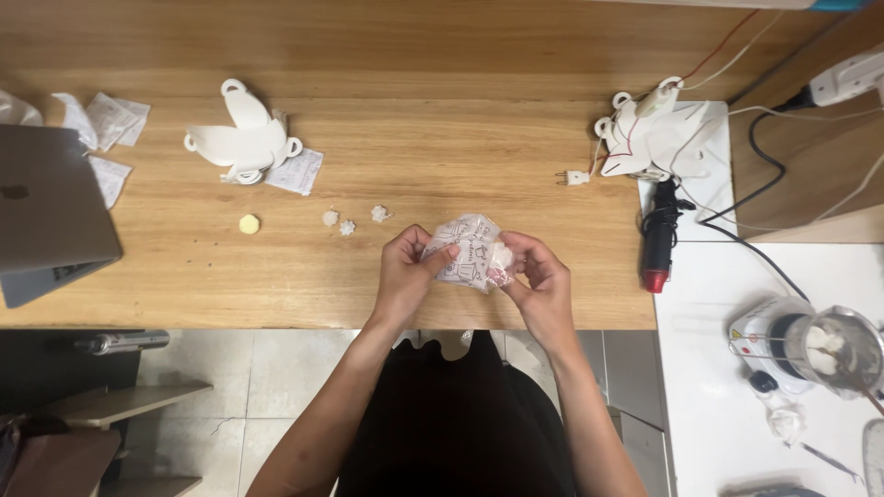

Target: Packaging decorative wax melts/candles into small plastic bags and flower-shaped boxes.

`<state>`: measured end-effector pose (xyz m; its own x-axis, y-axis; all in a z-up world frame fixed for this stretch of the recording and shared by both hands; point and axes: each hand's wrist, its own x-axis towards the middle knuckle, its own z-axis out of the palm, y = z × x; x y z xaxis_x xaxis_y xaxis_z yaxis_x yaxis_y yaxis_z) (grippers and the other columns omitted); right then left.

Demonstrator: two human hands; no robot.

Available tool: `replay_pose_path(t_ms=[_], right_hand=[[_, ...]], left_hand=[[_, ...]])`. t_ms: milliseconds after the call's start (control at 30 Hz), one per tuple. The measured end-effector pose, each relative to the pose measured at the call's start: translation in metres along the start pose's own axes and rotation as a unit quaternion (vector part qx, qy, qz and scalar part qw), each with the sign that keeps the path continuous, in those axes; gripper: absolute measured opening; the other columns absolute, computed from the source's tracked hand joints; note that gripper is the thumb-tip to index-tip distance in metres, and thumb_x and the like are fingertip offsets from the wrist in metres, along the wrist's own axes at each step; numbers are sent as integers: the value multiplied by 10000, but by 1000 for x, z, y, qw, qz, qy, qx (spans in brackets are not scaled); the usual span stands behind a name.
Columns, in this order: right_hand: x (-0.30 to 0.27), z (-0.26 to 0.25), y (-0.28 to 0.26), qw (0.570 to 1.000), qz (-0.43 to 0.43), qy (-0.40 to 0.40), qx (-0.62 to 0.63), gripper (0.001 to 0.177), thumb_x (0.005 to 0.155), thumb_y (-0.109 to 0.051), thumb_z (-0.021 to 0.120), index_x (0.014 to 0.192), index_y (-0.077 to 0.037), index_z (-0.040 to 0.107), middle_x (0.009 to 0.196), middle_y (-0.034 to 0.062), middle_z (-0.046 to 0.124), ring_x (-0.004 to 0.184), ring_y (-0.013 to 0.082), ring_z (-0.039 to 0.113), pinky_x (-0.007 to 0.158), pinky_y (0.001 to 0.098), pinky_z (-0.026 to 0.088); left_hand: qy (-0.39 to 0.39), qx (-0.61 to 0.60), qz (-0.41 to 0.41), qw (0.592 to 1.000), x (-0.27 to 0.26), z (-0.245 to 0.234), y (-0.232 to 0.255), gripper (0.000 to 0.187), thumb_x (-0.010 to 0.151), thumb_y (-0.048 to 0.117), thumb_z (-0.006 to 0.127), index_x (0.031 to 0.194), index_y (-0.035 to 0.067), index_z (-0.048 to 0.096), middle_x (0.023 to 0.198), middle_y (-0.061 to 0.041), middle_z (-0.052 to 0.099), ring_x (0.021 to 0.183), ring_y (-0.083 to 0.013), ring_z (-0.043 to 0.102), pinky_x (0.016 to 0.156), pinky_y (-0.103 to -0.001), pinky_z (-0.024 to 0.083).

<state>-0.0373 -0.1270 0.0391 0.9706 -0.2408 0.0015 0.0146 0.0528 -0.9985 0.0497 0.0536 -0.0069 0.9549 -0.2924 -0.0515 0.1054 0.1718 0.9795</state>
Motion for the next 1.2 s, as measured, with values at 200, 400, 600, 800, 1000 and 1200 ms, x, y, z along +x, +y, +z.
replay_pose_path(t_ms=[200, 400, 600, 800, 1000, 1200], right_hand=[[-4, -12, -1, 991, -76, 78, -82, 399, 804, 67, 807, 1154, -22, 635, 997, -1, 651, 904, 92, 518, 838, 233, 462], [-11, -24, -29, 978, -101, -13, -184, 459, 780, 86, 771, 1219, -47, 756, 1058, 36, 596, 1013, 139, 569, 946, 269, 473], [-7, -25, -37, 990, -55, -40, -123, 417, 866, 54, 727, 1259, -85, 737, 1144, 32, 636, 1072, 145, 611, 955, 278, 490], [-3, -32, -21, 984, -99, -27, -148, 250, 876, 58, 762, 1092, -66, 790, 1181, 60, 678, 1138, 192, 639, 1030, 336, 509], [-3, -45, -31, 991, -28, -60, -113, 475, 762, 0, 584, 1178, -106, 789, 1490, 93, 531, 1436, 242, 467, 1187, 380, 371], [-9, -45, -28, 985, -22, -69, -160, 367, 836, -85, 762, 1202, -64, 740, 1527, 141, 479, 1480, 297, 389, 1184, 443, 304]], left_hand=[[-56, -105, -99, 988, -4, 15, 23, 184, 918, 24, 724, 1096, 1, 686, 1014, -90, 774, 891, -98, 716, 832, -274, 600], [-69, -107, -101, 987, -8, 19, 23, 227, 932, 21, 702, 1155, -18, 688, 1043, -95, 774, 917, -125, 723, 823, -306, 603], [-110, -202, -148, 962, -11, 20, 18, 286, 931, 43, 702, 1210, -21, 685, 1121, -98, 762, 1027, -155, 715, 925, -338, 584], [-143, -248, -171, 943, -12, 19, 24, 308, 937, 93, 693, 1229, -4, 681, 1152, -111, 743, 1051, -184, 717, 941, -375, 586], [-127, -256, -214, 934, -10, 25, 16, 310, 958, 140, 693, 1230, -6, 670, 1159, -104, 740, 1071, -187, 714, 952, -374, 586], [-146, -208, -154, 955, -12, 41, 3, 293, 1011, 167, 684, 1233, -24, 696, 1162, -108, 744, 1060, -156, 698, 947, -345, 564]])
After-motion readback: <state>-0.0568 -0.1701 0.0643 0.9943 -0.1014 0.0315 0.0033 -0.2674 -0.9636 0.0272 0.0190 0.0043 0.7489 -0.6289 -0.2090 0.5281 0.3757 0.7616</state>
